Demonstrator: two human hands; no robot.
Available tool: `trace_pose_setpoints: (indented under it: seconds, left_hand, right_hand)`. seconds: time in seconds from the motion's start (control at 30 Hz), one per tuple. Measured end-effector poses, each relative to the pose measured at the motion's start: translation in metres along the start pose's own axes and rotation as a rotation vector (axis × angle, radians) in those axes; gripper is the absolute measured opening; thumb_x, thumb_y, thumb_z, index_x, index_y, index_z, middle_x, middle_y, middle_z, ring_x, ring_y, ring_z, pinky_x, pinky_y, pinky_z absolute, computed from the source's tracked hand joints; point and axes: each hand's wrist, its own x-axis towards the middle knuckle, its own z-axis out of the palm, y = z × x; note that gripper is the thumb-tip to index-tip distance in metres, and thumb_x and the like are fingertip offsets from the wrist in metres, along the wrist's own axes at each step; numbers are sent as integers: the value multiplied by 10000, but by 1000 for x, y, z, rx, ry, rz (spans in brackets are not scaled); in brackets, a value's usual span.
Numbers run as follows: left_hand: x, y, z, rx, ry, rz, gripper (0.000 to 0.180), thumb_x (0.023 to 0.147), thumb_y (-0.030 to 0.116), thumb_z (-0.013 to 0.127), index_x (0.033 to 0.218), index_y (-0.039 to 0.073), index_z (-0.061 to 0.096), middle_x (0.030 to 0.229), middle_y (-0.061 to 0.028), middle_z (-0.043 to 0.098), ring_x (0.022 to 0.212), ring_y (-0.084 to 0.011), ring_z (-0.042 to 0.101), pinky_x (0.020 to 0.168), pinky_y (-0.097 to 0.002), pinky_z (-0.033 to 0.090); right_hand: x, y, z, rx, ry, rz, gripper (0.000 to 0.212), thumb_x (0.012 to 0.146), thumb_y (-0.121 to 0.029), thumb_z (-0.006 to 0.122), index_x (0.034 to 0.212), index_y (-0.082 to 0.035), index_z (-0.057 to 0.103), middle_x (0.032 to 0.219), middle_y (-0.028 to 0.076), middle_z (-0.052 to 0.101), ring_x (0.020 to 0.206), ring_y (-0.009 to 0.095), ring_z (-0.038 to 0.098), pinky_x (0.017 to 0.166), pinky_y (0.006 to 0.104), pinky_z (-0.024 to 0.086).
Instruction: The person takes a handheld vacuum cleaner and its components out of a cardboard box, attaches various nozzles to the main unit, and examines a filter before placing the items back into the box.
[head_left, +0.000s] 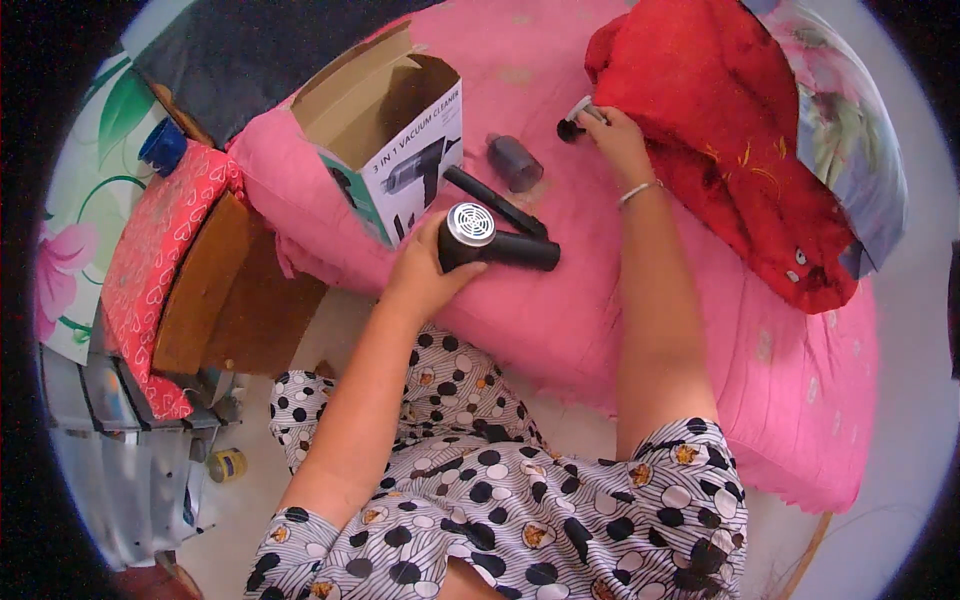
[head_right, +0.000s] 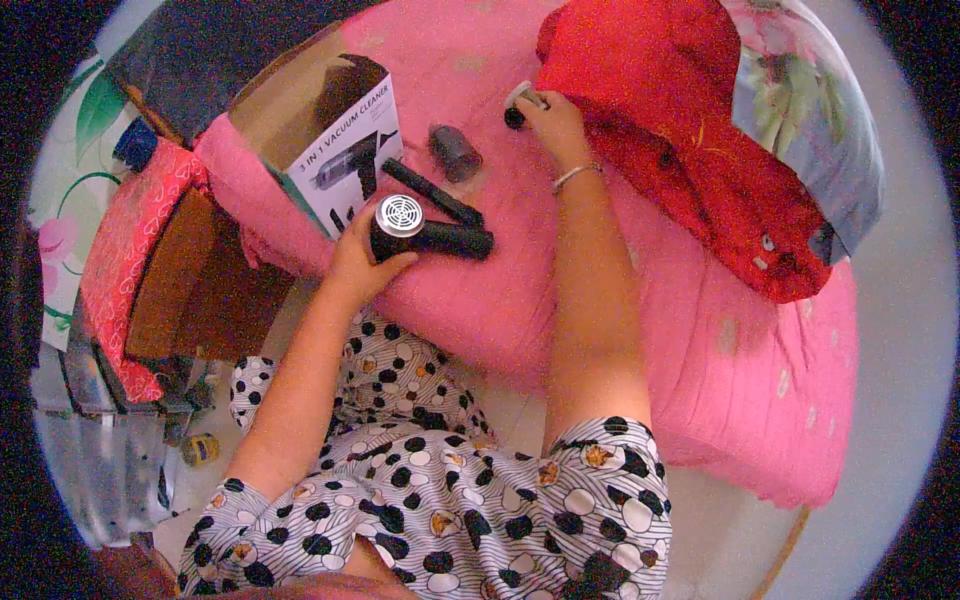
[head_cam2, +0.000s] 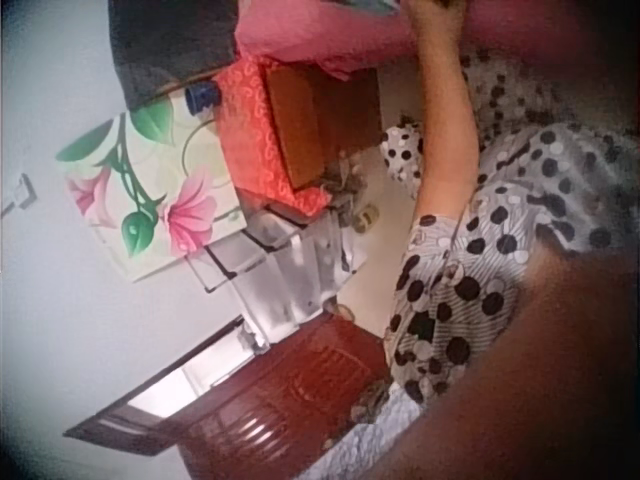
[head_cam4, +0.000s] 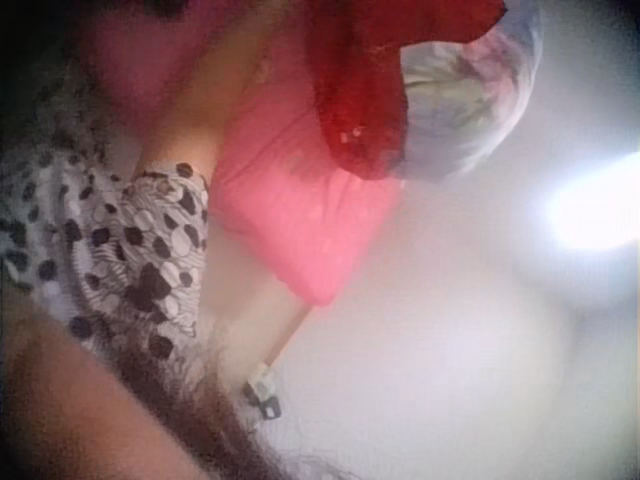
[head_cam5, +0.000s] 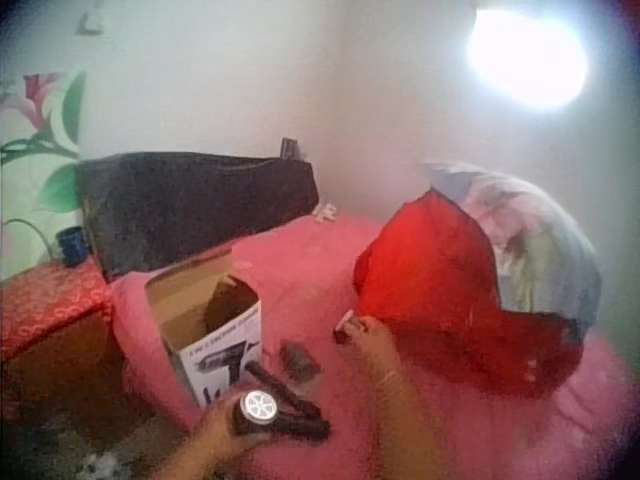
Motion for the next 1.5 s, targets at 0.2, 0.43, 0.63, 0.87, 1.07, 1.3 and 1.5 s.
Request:
trace_pose_setpoints:
  seconds: [0.2,0.43,0.63,0.87,1.07,1.3,1.5]
  left_hand:
    - [10,-16,-1,-14,-13,32,739,667,205,820,1271,31,431,1182,-173,562,1115,-320,541,944,-375,435]
    - [9,-19,-15,-23,-30,-4,698,633,238,831,1210,45,491,1122,-153,584,1065,-304,563,909,-367,453]
    - [-5,-27,-17,5,22,58,673,643,271,830,1184,29,512,1087,-171,592,1038,-322,569,871,-392,466]
    - [-11,-23,-16,-27,87,52,664,640,242,839,1171,11,514,1092,-183,587,1021,-331,576,869,-394,467]
    - [5,-12,2,32,45,81,695,641,260,840,1196,16,499,1100,-186,586,1033,-333,571,878,-398,464]
    - [4,-16,0,56,74,62,697,646,238,838,1212,22,492,1121,-191,579,1045,-329,571,898,-393,463]
    - [-12,-11,-11,48,29,76,765,657,278,828,1272,27,450,1166,-203,561,1104,-353,538,932,-410,441]
  right_hand:
    - [64,55,48,-256,-169,-91,489,803,-350,647,1133,6,596,1079,182,638,954,301,624,803,384,496]
    - [47,45,70,-233,-31,-40,399,832,-328,644,1037,12,615,876,60,652,714,161,612,643,293,486]
    - [-6,11,45,278,-179,83,322,885,-332,612,1035,-47,617,901,-7,608,723,92,522,631,244,418]
    - [-7,10,51,489,-43,122,322,880,-309,632,1026,-22,629,887,-11,606,744,80,520,658,225,405]
    - [21,59,80,25,-174,-6,553,782,-432,654,1113,11,621,1020,142,669,947,247,632,829,357,477]
    - [-6,21,61,393,-96,121,335,814,-203,670,1040,38,616,926,103,665,822,216,635,731,320,502]
    - [-57,-29,25,1074,-243,-77,376,901,-222,604,1200,-4,536,1057,47,621,900,130,594,772,274,482]
